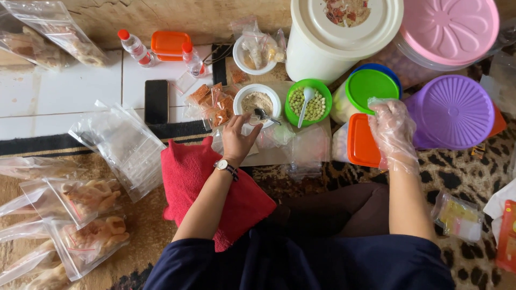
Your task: The person places snacks into small plastic bags by hand and adds seasonings using a spoon from various containers while sitting on the floor.
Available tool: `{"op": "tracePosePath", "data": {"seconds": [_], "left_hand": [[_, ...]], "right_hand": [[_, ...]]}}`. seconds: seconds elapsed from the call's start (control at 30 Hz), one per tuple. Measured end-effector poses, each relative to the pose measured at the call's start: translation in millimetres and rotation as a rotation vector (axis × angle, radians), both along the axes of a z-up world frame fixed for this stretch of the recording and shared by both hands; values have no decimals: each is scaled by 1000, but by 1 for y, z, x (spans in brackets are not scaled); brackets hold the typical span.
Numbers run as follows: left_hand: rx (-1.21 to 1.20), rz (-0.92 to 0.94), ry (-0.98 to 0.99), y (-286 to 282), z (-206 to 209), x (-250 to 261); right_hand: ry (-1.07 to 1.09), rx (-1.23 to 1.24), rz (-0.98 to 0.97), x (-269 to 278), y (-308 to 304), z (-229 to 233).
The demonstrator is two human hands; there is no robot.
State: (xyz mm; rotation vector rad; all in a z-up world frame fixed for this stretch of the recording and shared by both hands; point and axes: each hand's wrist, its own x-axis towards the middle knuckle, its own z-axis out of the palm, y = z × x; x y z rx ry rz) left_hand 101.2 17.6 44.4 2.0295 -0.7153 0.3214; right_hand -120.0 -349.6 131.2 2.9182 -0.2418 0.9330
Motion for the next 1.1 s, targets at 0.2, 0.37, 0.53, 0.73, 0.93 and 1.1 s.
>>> {"op": "tracePosePath", "data": {"seconds": [0.2, 0.37, 0.53, 0.73, 0.93, 1.1], "left_hand": [[-1, -6, 16, -2, 2, -1], [-3, -4, 23, -2, 0, 0], [-43, 17, 14, 2, 2, -1], [-23, 18, 7, -2, 3, -2], [-11, 5, 22, -5, 1, -1], [-5, 8, 30, -5, 0, -1]], "right_hand": [[81, 11, -82, 31, 62, 27], [663, 210, -43, 65, 129, 5], [409, 110, 4, 84, 116, -79], [-84, 38, -44, 97, 99, -104], [-281, 207, -91, 90, 99, -74], [-246, 312, -151, 95, 103, -75]]}}
